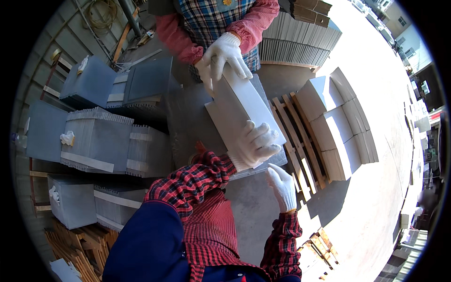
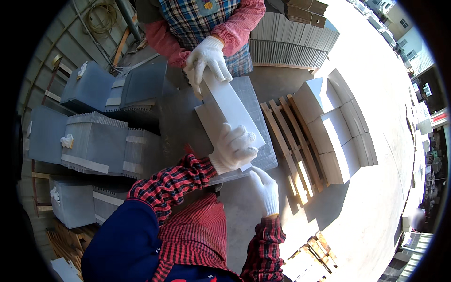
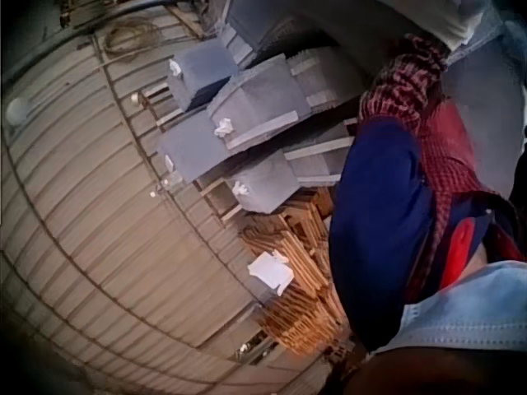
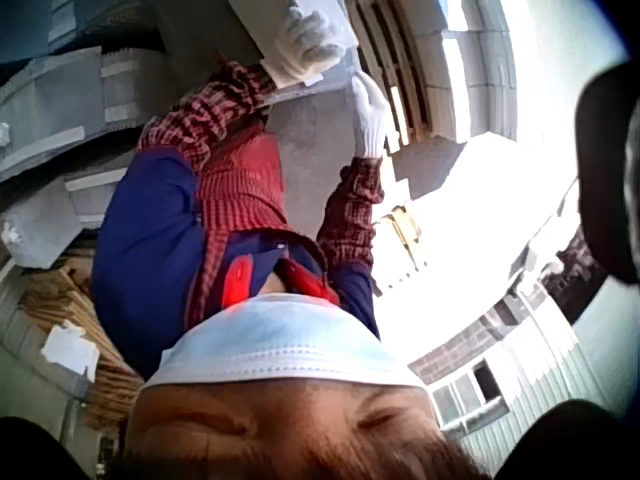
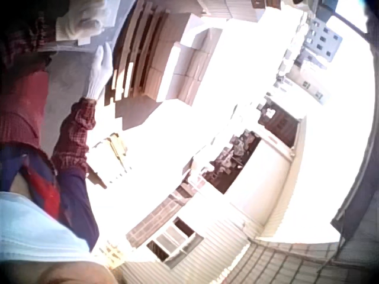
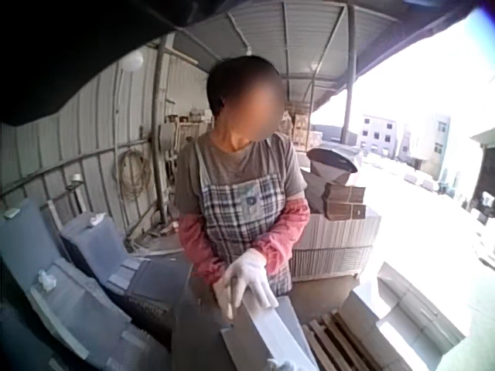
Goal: The person repeatedly picks up gray rectangular panels, places them on a workbench, and uses a handheld tape dispenser to apply tape along edges. They stack finished panels on a wooden pallet and continue the cycle with additional panels. A coworker is visible nearby performing similar taping actions.
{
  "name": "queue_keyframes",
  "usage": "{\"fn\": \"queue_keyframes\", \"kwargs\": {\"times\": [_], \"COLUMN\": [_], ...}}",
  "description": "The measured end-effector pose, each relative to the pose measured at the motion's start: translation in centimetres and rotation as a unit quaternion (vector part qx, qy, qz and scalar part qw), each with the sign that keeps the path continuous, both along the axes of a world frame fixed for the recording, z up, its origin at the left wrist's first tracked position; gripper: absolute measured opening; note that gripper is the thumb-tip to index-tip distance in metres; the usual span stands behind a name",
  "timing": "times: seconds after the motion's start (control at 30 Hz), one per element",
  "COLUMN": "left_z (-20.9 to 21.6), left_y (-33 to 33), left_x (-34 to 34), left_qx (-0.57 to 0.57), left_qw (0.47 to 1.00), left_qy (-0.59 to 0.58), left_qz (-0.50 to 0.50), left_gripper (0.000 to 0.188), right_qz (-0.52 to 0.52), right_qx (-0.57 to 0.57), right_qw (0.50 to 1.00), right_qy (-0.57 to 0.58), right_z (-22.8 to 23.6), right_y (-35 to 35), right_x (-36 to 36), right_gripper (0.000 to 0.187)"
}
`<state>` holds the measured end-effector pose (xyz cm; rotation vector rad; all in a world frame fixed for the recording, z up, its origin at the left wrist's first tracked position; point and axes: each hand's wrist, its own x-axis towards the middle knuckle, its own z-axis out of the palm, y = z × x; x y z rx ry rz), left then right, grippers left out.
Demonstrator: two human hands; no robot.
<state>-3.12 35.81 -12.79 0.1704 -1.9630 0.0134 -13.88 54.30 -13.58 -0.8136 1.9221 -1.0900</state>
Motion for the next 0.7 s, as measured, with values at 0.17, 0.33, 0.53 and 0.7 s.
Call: {"fn": "queue_keyframes", "kwargs": {"times": [0.17, 0.33, 0.53, 0.7], "left_z": [0.1, -11.9, -12.6, -16.1], "left_y": [2.8, 7.0, 7.7, 7.6], "left_x": [-0.1, -1.1, 2.2, 2.0], "left_qx": [0.182, 0.673, 0.954, 0.851], "left_qw": [0.982, 0.736, 0.241, 0.018], "left_qy": [-0.025, -0.074, -0.104, 0.287], "left_qz": [0.049, -0.008, -0.142, -0.439], "left_gripper": [0.034, 0.049, 0.064, 0.073], "right_qz": [-0.071, 0.159, 0.205, 0.211], "right_qx": [-0.132, 0.110, 0.092, 0.081], "right_qw": [0.970, 0.896, 0.891, 0.894], "right_qy": [0.191, 0.399, 0.394, 0.388], "right_z": [12.0, 12.8, 10.2, 10.6], "right_y": [-7.6, -17.1, -17.4, -16.7], "right_x": [-1.5, 1.9, 0.7, 0.0], "right_gripper": [0.056, 0.095, 0.101, 0.104]}}
